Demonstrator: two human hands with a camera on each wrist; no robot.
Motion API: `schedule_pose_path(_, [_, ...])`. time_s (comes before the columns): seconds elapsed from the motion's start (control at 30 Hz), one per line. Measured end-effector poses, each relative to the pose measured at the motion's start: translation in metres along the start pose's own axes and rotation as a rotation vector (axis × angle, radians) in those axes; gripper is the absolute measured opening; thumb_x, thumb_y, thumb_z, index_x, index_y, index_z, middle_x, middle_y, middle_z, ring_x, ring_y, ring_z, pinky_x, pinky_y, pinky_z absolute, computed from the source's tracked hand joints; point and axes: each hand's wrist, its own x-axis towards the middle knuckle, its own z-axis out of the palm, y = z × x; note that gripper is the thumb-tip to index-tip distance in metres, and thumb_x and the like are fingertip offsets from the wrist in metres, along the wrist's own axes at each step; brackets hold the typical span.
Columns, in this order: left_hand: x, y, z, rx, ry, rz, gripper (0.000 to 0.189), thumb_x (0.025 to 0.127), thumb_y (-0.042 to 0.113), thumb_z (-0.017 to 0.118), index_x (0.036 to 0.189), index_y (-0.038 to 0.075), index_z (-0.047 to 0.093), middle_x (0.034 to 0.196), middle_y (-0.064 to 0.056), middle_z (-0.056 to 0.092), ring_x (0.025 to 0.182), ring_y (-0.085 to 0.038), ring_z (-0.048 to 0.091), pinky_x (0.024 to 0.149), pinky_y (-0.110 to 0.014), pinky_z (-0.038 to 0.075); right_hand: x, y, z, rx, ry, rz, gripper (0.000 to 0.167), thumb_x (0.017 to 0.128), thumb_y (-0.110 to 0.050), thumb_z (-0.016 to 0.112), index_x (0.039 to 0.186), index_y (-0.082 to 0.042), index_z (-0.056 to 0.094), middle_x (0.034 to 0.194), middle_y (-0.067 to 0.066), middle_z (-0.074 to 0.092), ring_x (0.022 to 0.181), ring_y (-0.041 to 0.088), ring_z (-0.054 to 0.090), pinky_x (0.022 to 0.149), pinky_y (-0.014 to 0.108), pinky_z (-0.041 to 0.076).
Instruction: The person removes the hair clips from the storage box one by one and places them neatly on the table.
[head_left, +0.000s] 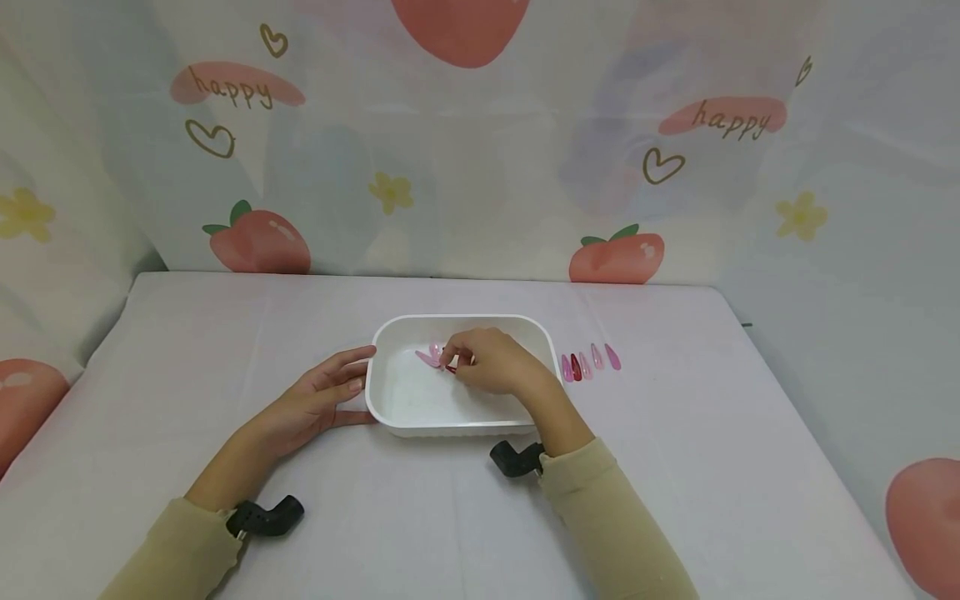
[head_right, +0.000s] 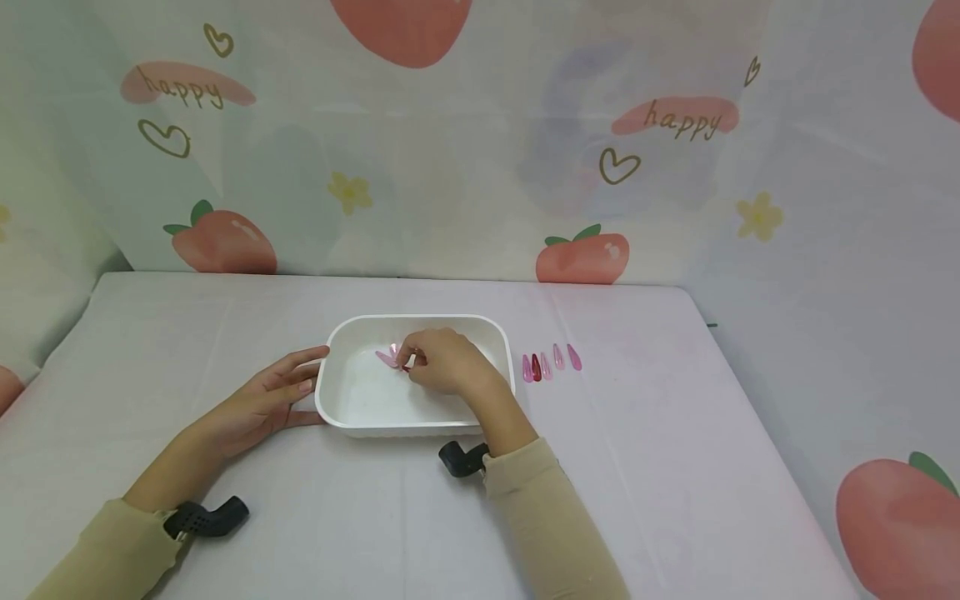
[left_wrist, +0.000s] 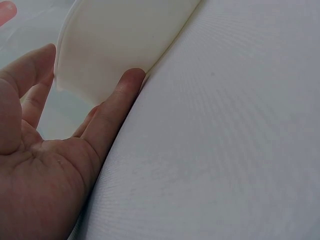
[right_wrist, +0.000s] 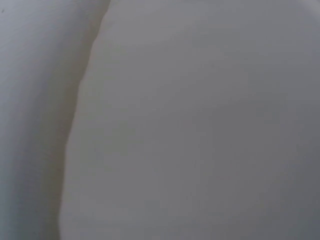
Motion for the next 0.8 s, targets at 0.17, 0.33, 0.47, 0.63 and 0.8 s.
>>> schedule_pose_path(0.17, [-0.0002, -0.0001, -0.0003, 0.003, -0.003, 0.000, 0.058, 0.105, 0.009, 0.049, 0.157, 0.010, 0.024, 0.161, -0.022, 0.022, 0.132, -0.023, 0.051, 0.096, -0.054, 0.053, 0.0002, -0.0001, 0.0002, 0.005, -0.015, 0.009, 0.023, 0.090, -0.006, 0.060, 0.101, -0.020, 0.074, 0.077, 0.000, 0.058, 0.076, 0.015, 0.052, 0.066, 0.026, 0.040])
schedule_pose_path(0.33, [0.0001, -0.0003, -0.0008, 0.004, -0.002, 0.001, 0.059, 0.105, 0.009, 0.050, 0.157, 0.011, 0.024, 0.161, -0.021, 0.022, 0.132, -0.023, 0.051, 0.096, -0.054, 0.053, 0.0008, 0.0005, 0.0006, -0.003, -0.024, 0.008, 0.024, 0.089, -0.005, 0.061, 0.102, -0.020, 0.074, 0.076, -0.001, 0.057, 0.075, 0.014, 0.051, 0.065, 0.026, 0.040])
schedule_pose_path(0.47, [0.0008, -0.0012, -0.0012, 0.005, 0.000, 0.001, 0.057, 0.105, 0.008, 0.049, 0.157, 0.011, 0.025, 0.160, -0.022, 0.023, 0.132, -0.023, 0.051, 0.096, -0.053, 0.053, 0.0016, 0.0020, 0.0015, -0.013, -0.024, -0.001, 0.023, 0.089, -0.006, 0.061, 0.102, -0.020, 0.074, 0.076, -0.002, 0.057, 0.074, 0.013, 0.051, 0.065, 0.026, 0.040])
schedule_pose_path(0.63, [0.0011, -0.0022, -0.0018, 0.004, -0.003, 0.004, 0.057, 0.105, 0.008, 0.048, 0.157, 0.012, 0.026, 0.160, -0.022, 0.023, 0.131, -0.023, 0.052, 0.095, -0.053, 0.054, 0.0027, 0.0034, 0.0029, -0.017, -0.028, -0.004, 0.022, 0.089, -0.006, 0.062, 0.102, -0.020, 0.073, 0.075, -0.002, 0.057, 0.073, 0.012, 0.050, 0.066, 0.025, 0.040])
schedule_pose_path(0.8, [0.0009, -0.0026, -0.0018, 0.010, -0.003, 0.007, 0.057, 0.105, 0.008, 0.048, 0.157, 0.011, 0.025, 0.160, -0.022, 0.023, 0.131, -0.023, 0.052, 0.095, -0.052, 0.054, 0.0024, 0.0032, 0.0031, -0.017, -0.027, -0.006, 0.022, 0.089, -0.006, 0.061, 0.101, -0.020, 0.073, 0.074, -0.002, 0.057, 0.072, 0.013, 0.050, 0.065, 0.026, 0.040])
